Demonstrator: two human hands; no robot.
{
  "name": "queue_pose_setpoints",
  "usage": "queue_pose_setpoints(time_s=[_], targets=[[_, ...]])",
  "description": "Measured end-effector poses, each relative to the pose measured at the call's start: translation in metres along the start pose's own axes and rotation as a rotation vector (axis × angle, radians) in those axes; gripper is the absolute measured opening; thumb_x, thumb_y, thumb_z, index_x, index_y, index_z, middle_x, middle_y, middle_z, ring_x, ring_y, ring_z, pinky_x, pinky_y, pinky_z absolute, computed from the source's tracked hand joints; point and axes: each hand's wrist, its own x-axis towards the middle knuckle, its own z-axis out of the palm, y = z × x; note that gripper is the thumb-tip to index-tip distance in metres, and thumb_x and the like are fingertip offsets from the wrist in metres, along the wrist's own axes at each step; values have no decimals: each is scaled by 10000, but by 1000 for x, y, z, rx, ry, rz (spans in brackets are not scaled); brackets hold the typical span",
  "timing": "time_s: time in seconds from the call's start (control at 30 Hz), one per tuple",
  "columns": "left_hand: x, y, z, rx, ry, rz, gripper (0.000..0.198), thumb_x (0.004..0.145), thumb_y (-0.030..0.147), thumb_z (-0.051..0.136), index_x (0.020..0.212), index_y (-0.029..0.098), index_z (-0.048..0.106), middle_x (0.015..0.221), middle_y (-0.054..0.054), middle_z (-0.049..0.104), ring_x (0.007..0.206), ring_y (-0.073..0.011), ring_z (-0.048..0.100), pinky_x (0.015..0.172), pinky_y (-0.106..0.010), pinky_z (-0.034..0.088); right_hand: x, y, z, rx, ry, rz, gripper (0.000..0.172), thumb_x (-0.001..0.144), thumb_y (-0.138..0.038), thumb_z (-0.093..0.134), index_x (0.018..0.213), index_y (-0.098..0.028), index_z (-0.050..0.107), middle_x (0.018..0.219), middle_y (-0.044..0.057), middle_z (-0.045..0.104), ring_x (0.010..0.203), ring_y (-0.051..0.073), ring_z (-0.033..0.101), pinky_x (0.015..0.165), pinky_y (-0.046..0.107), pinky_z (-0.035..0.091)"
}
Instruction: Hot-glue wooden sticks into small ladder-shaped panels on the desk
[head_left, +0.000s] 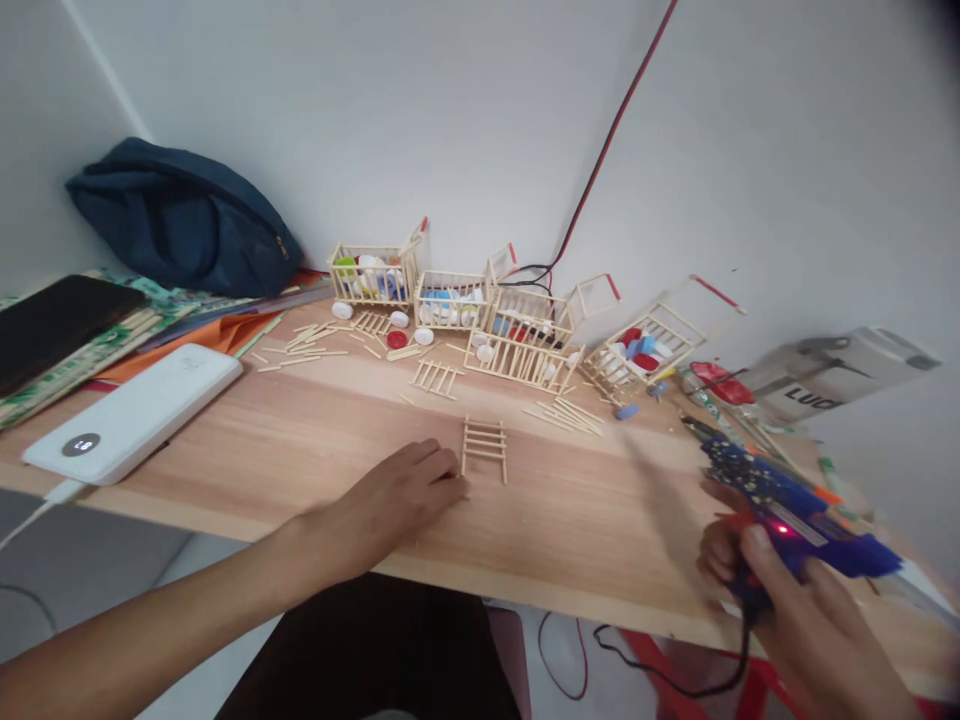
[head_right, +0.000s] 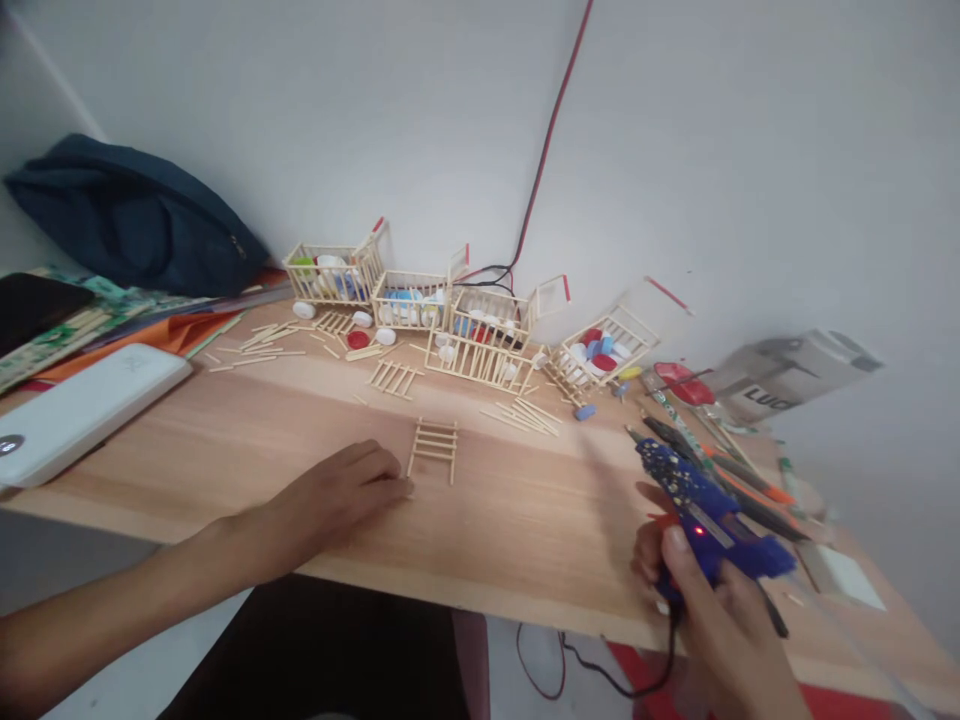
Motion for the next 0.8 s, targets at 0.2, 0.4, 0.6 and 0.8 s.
queue_pose_setpoints(time_s=[0.2, 0.4, 0.6, 0.8], targets=[[-3, 4, 4, -28, 16, 22, 221, 909, 48, 404, 1007, 156, 570, 1019, -69, 573, 926, -188, 474, 855, -331, 413, -18, -20, 37, 419, -185, 227, 390, 763, -525, 655, 965, -194, 609, 937, 100, 645, 698, 182, 593, 578, 292, 494], [-4, 10, 0, 79, -42, 47, 177, 856, 63, 491, 983, 167, 556, 1022, -46, 595, 906, -200, 488, 831, -346, 418, -18, -27, 77, 432, -458, 91, 397, 865, -568, 489, 907, -183, 575, 774, 55, 598, 613, 147, 508, 540, 267, 409], [-3, 18, -6, 169, -17, 145, 141, 868, 115, 509, 984, 154, 578, 1141, -61, 605, 999, -215, 517, 907, -363, 411, -10, -31, 78, 224, -578, 50, 488, 870, -624, 424, 818, -163, 574, 720, 55, 581, 615, 158, 500, 578, 276, 400], [5, 34, 8, 215, 52, 186, 239, 918, 139, 437, 1109, 142, 580, 1307, -77, 570, 1199, -214, 497, 1055, -346, 348, -9, -38, 66, -54, -585, -45, 503, 895, -595, 385, 731, -170, 599, 650, 42, 603, 591, 166, 535, 552, 259, 409]])
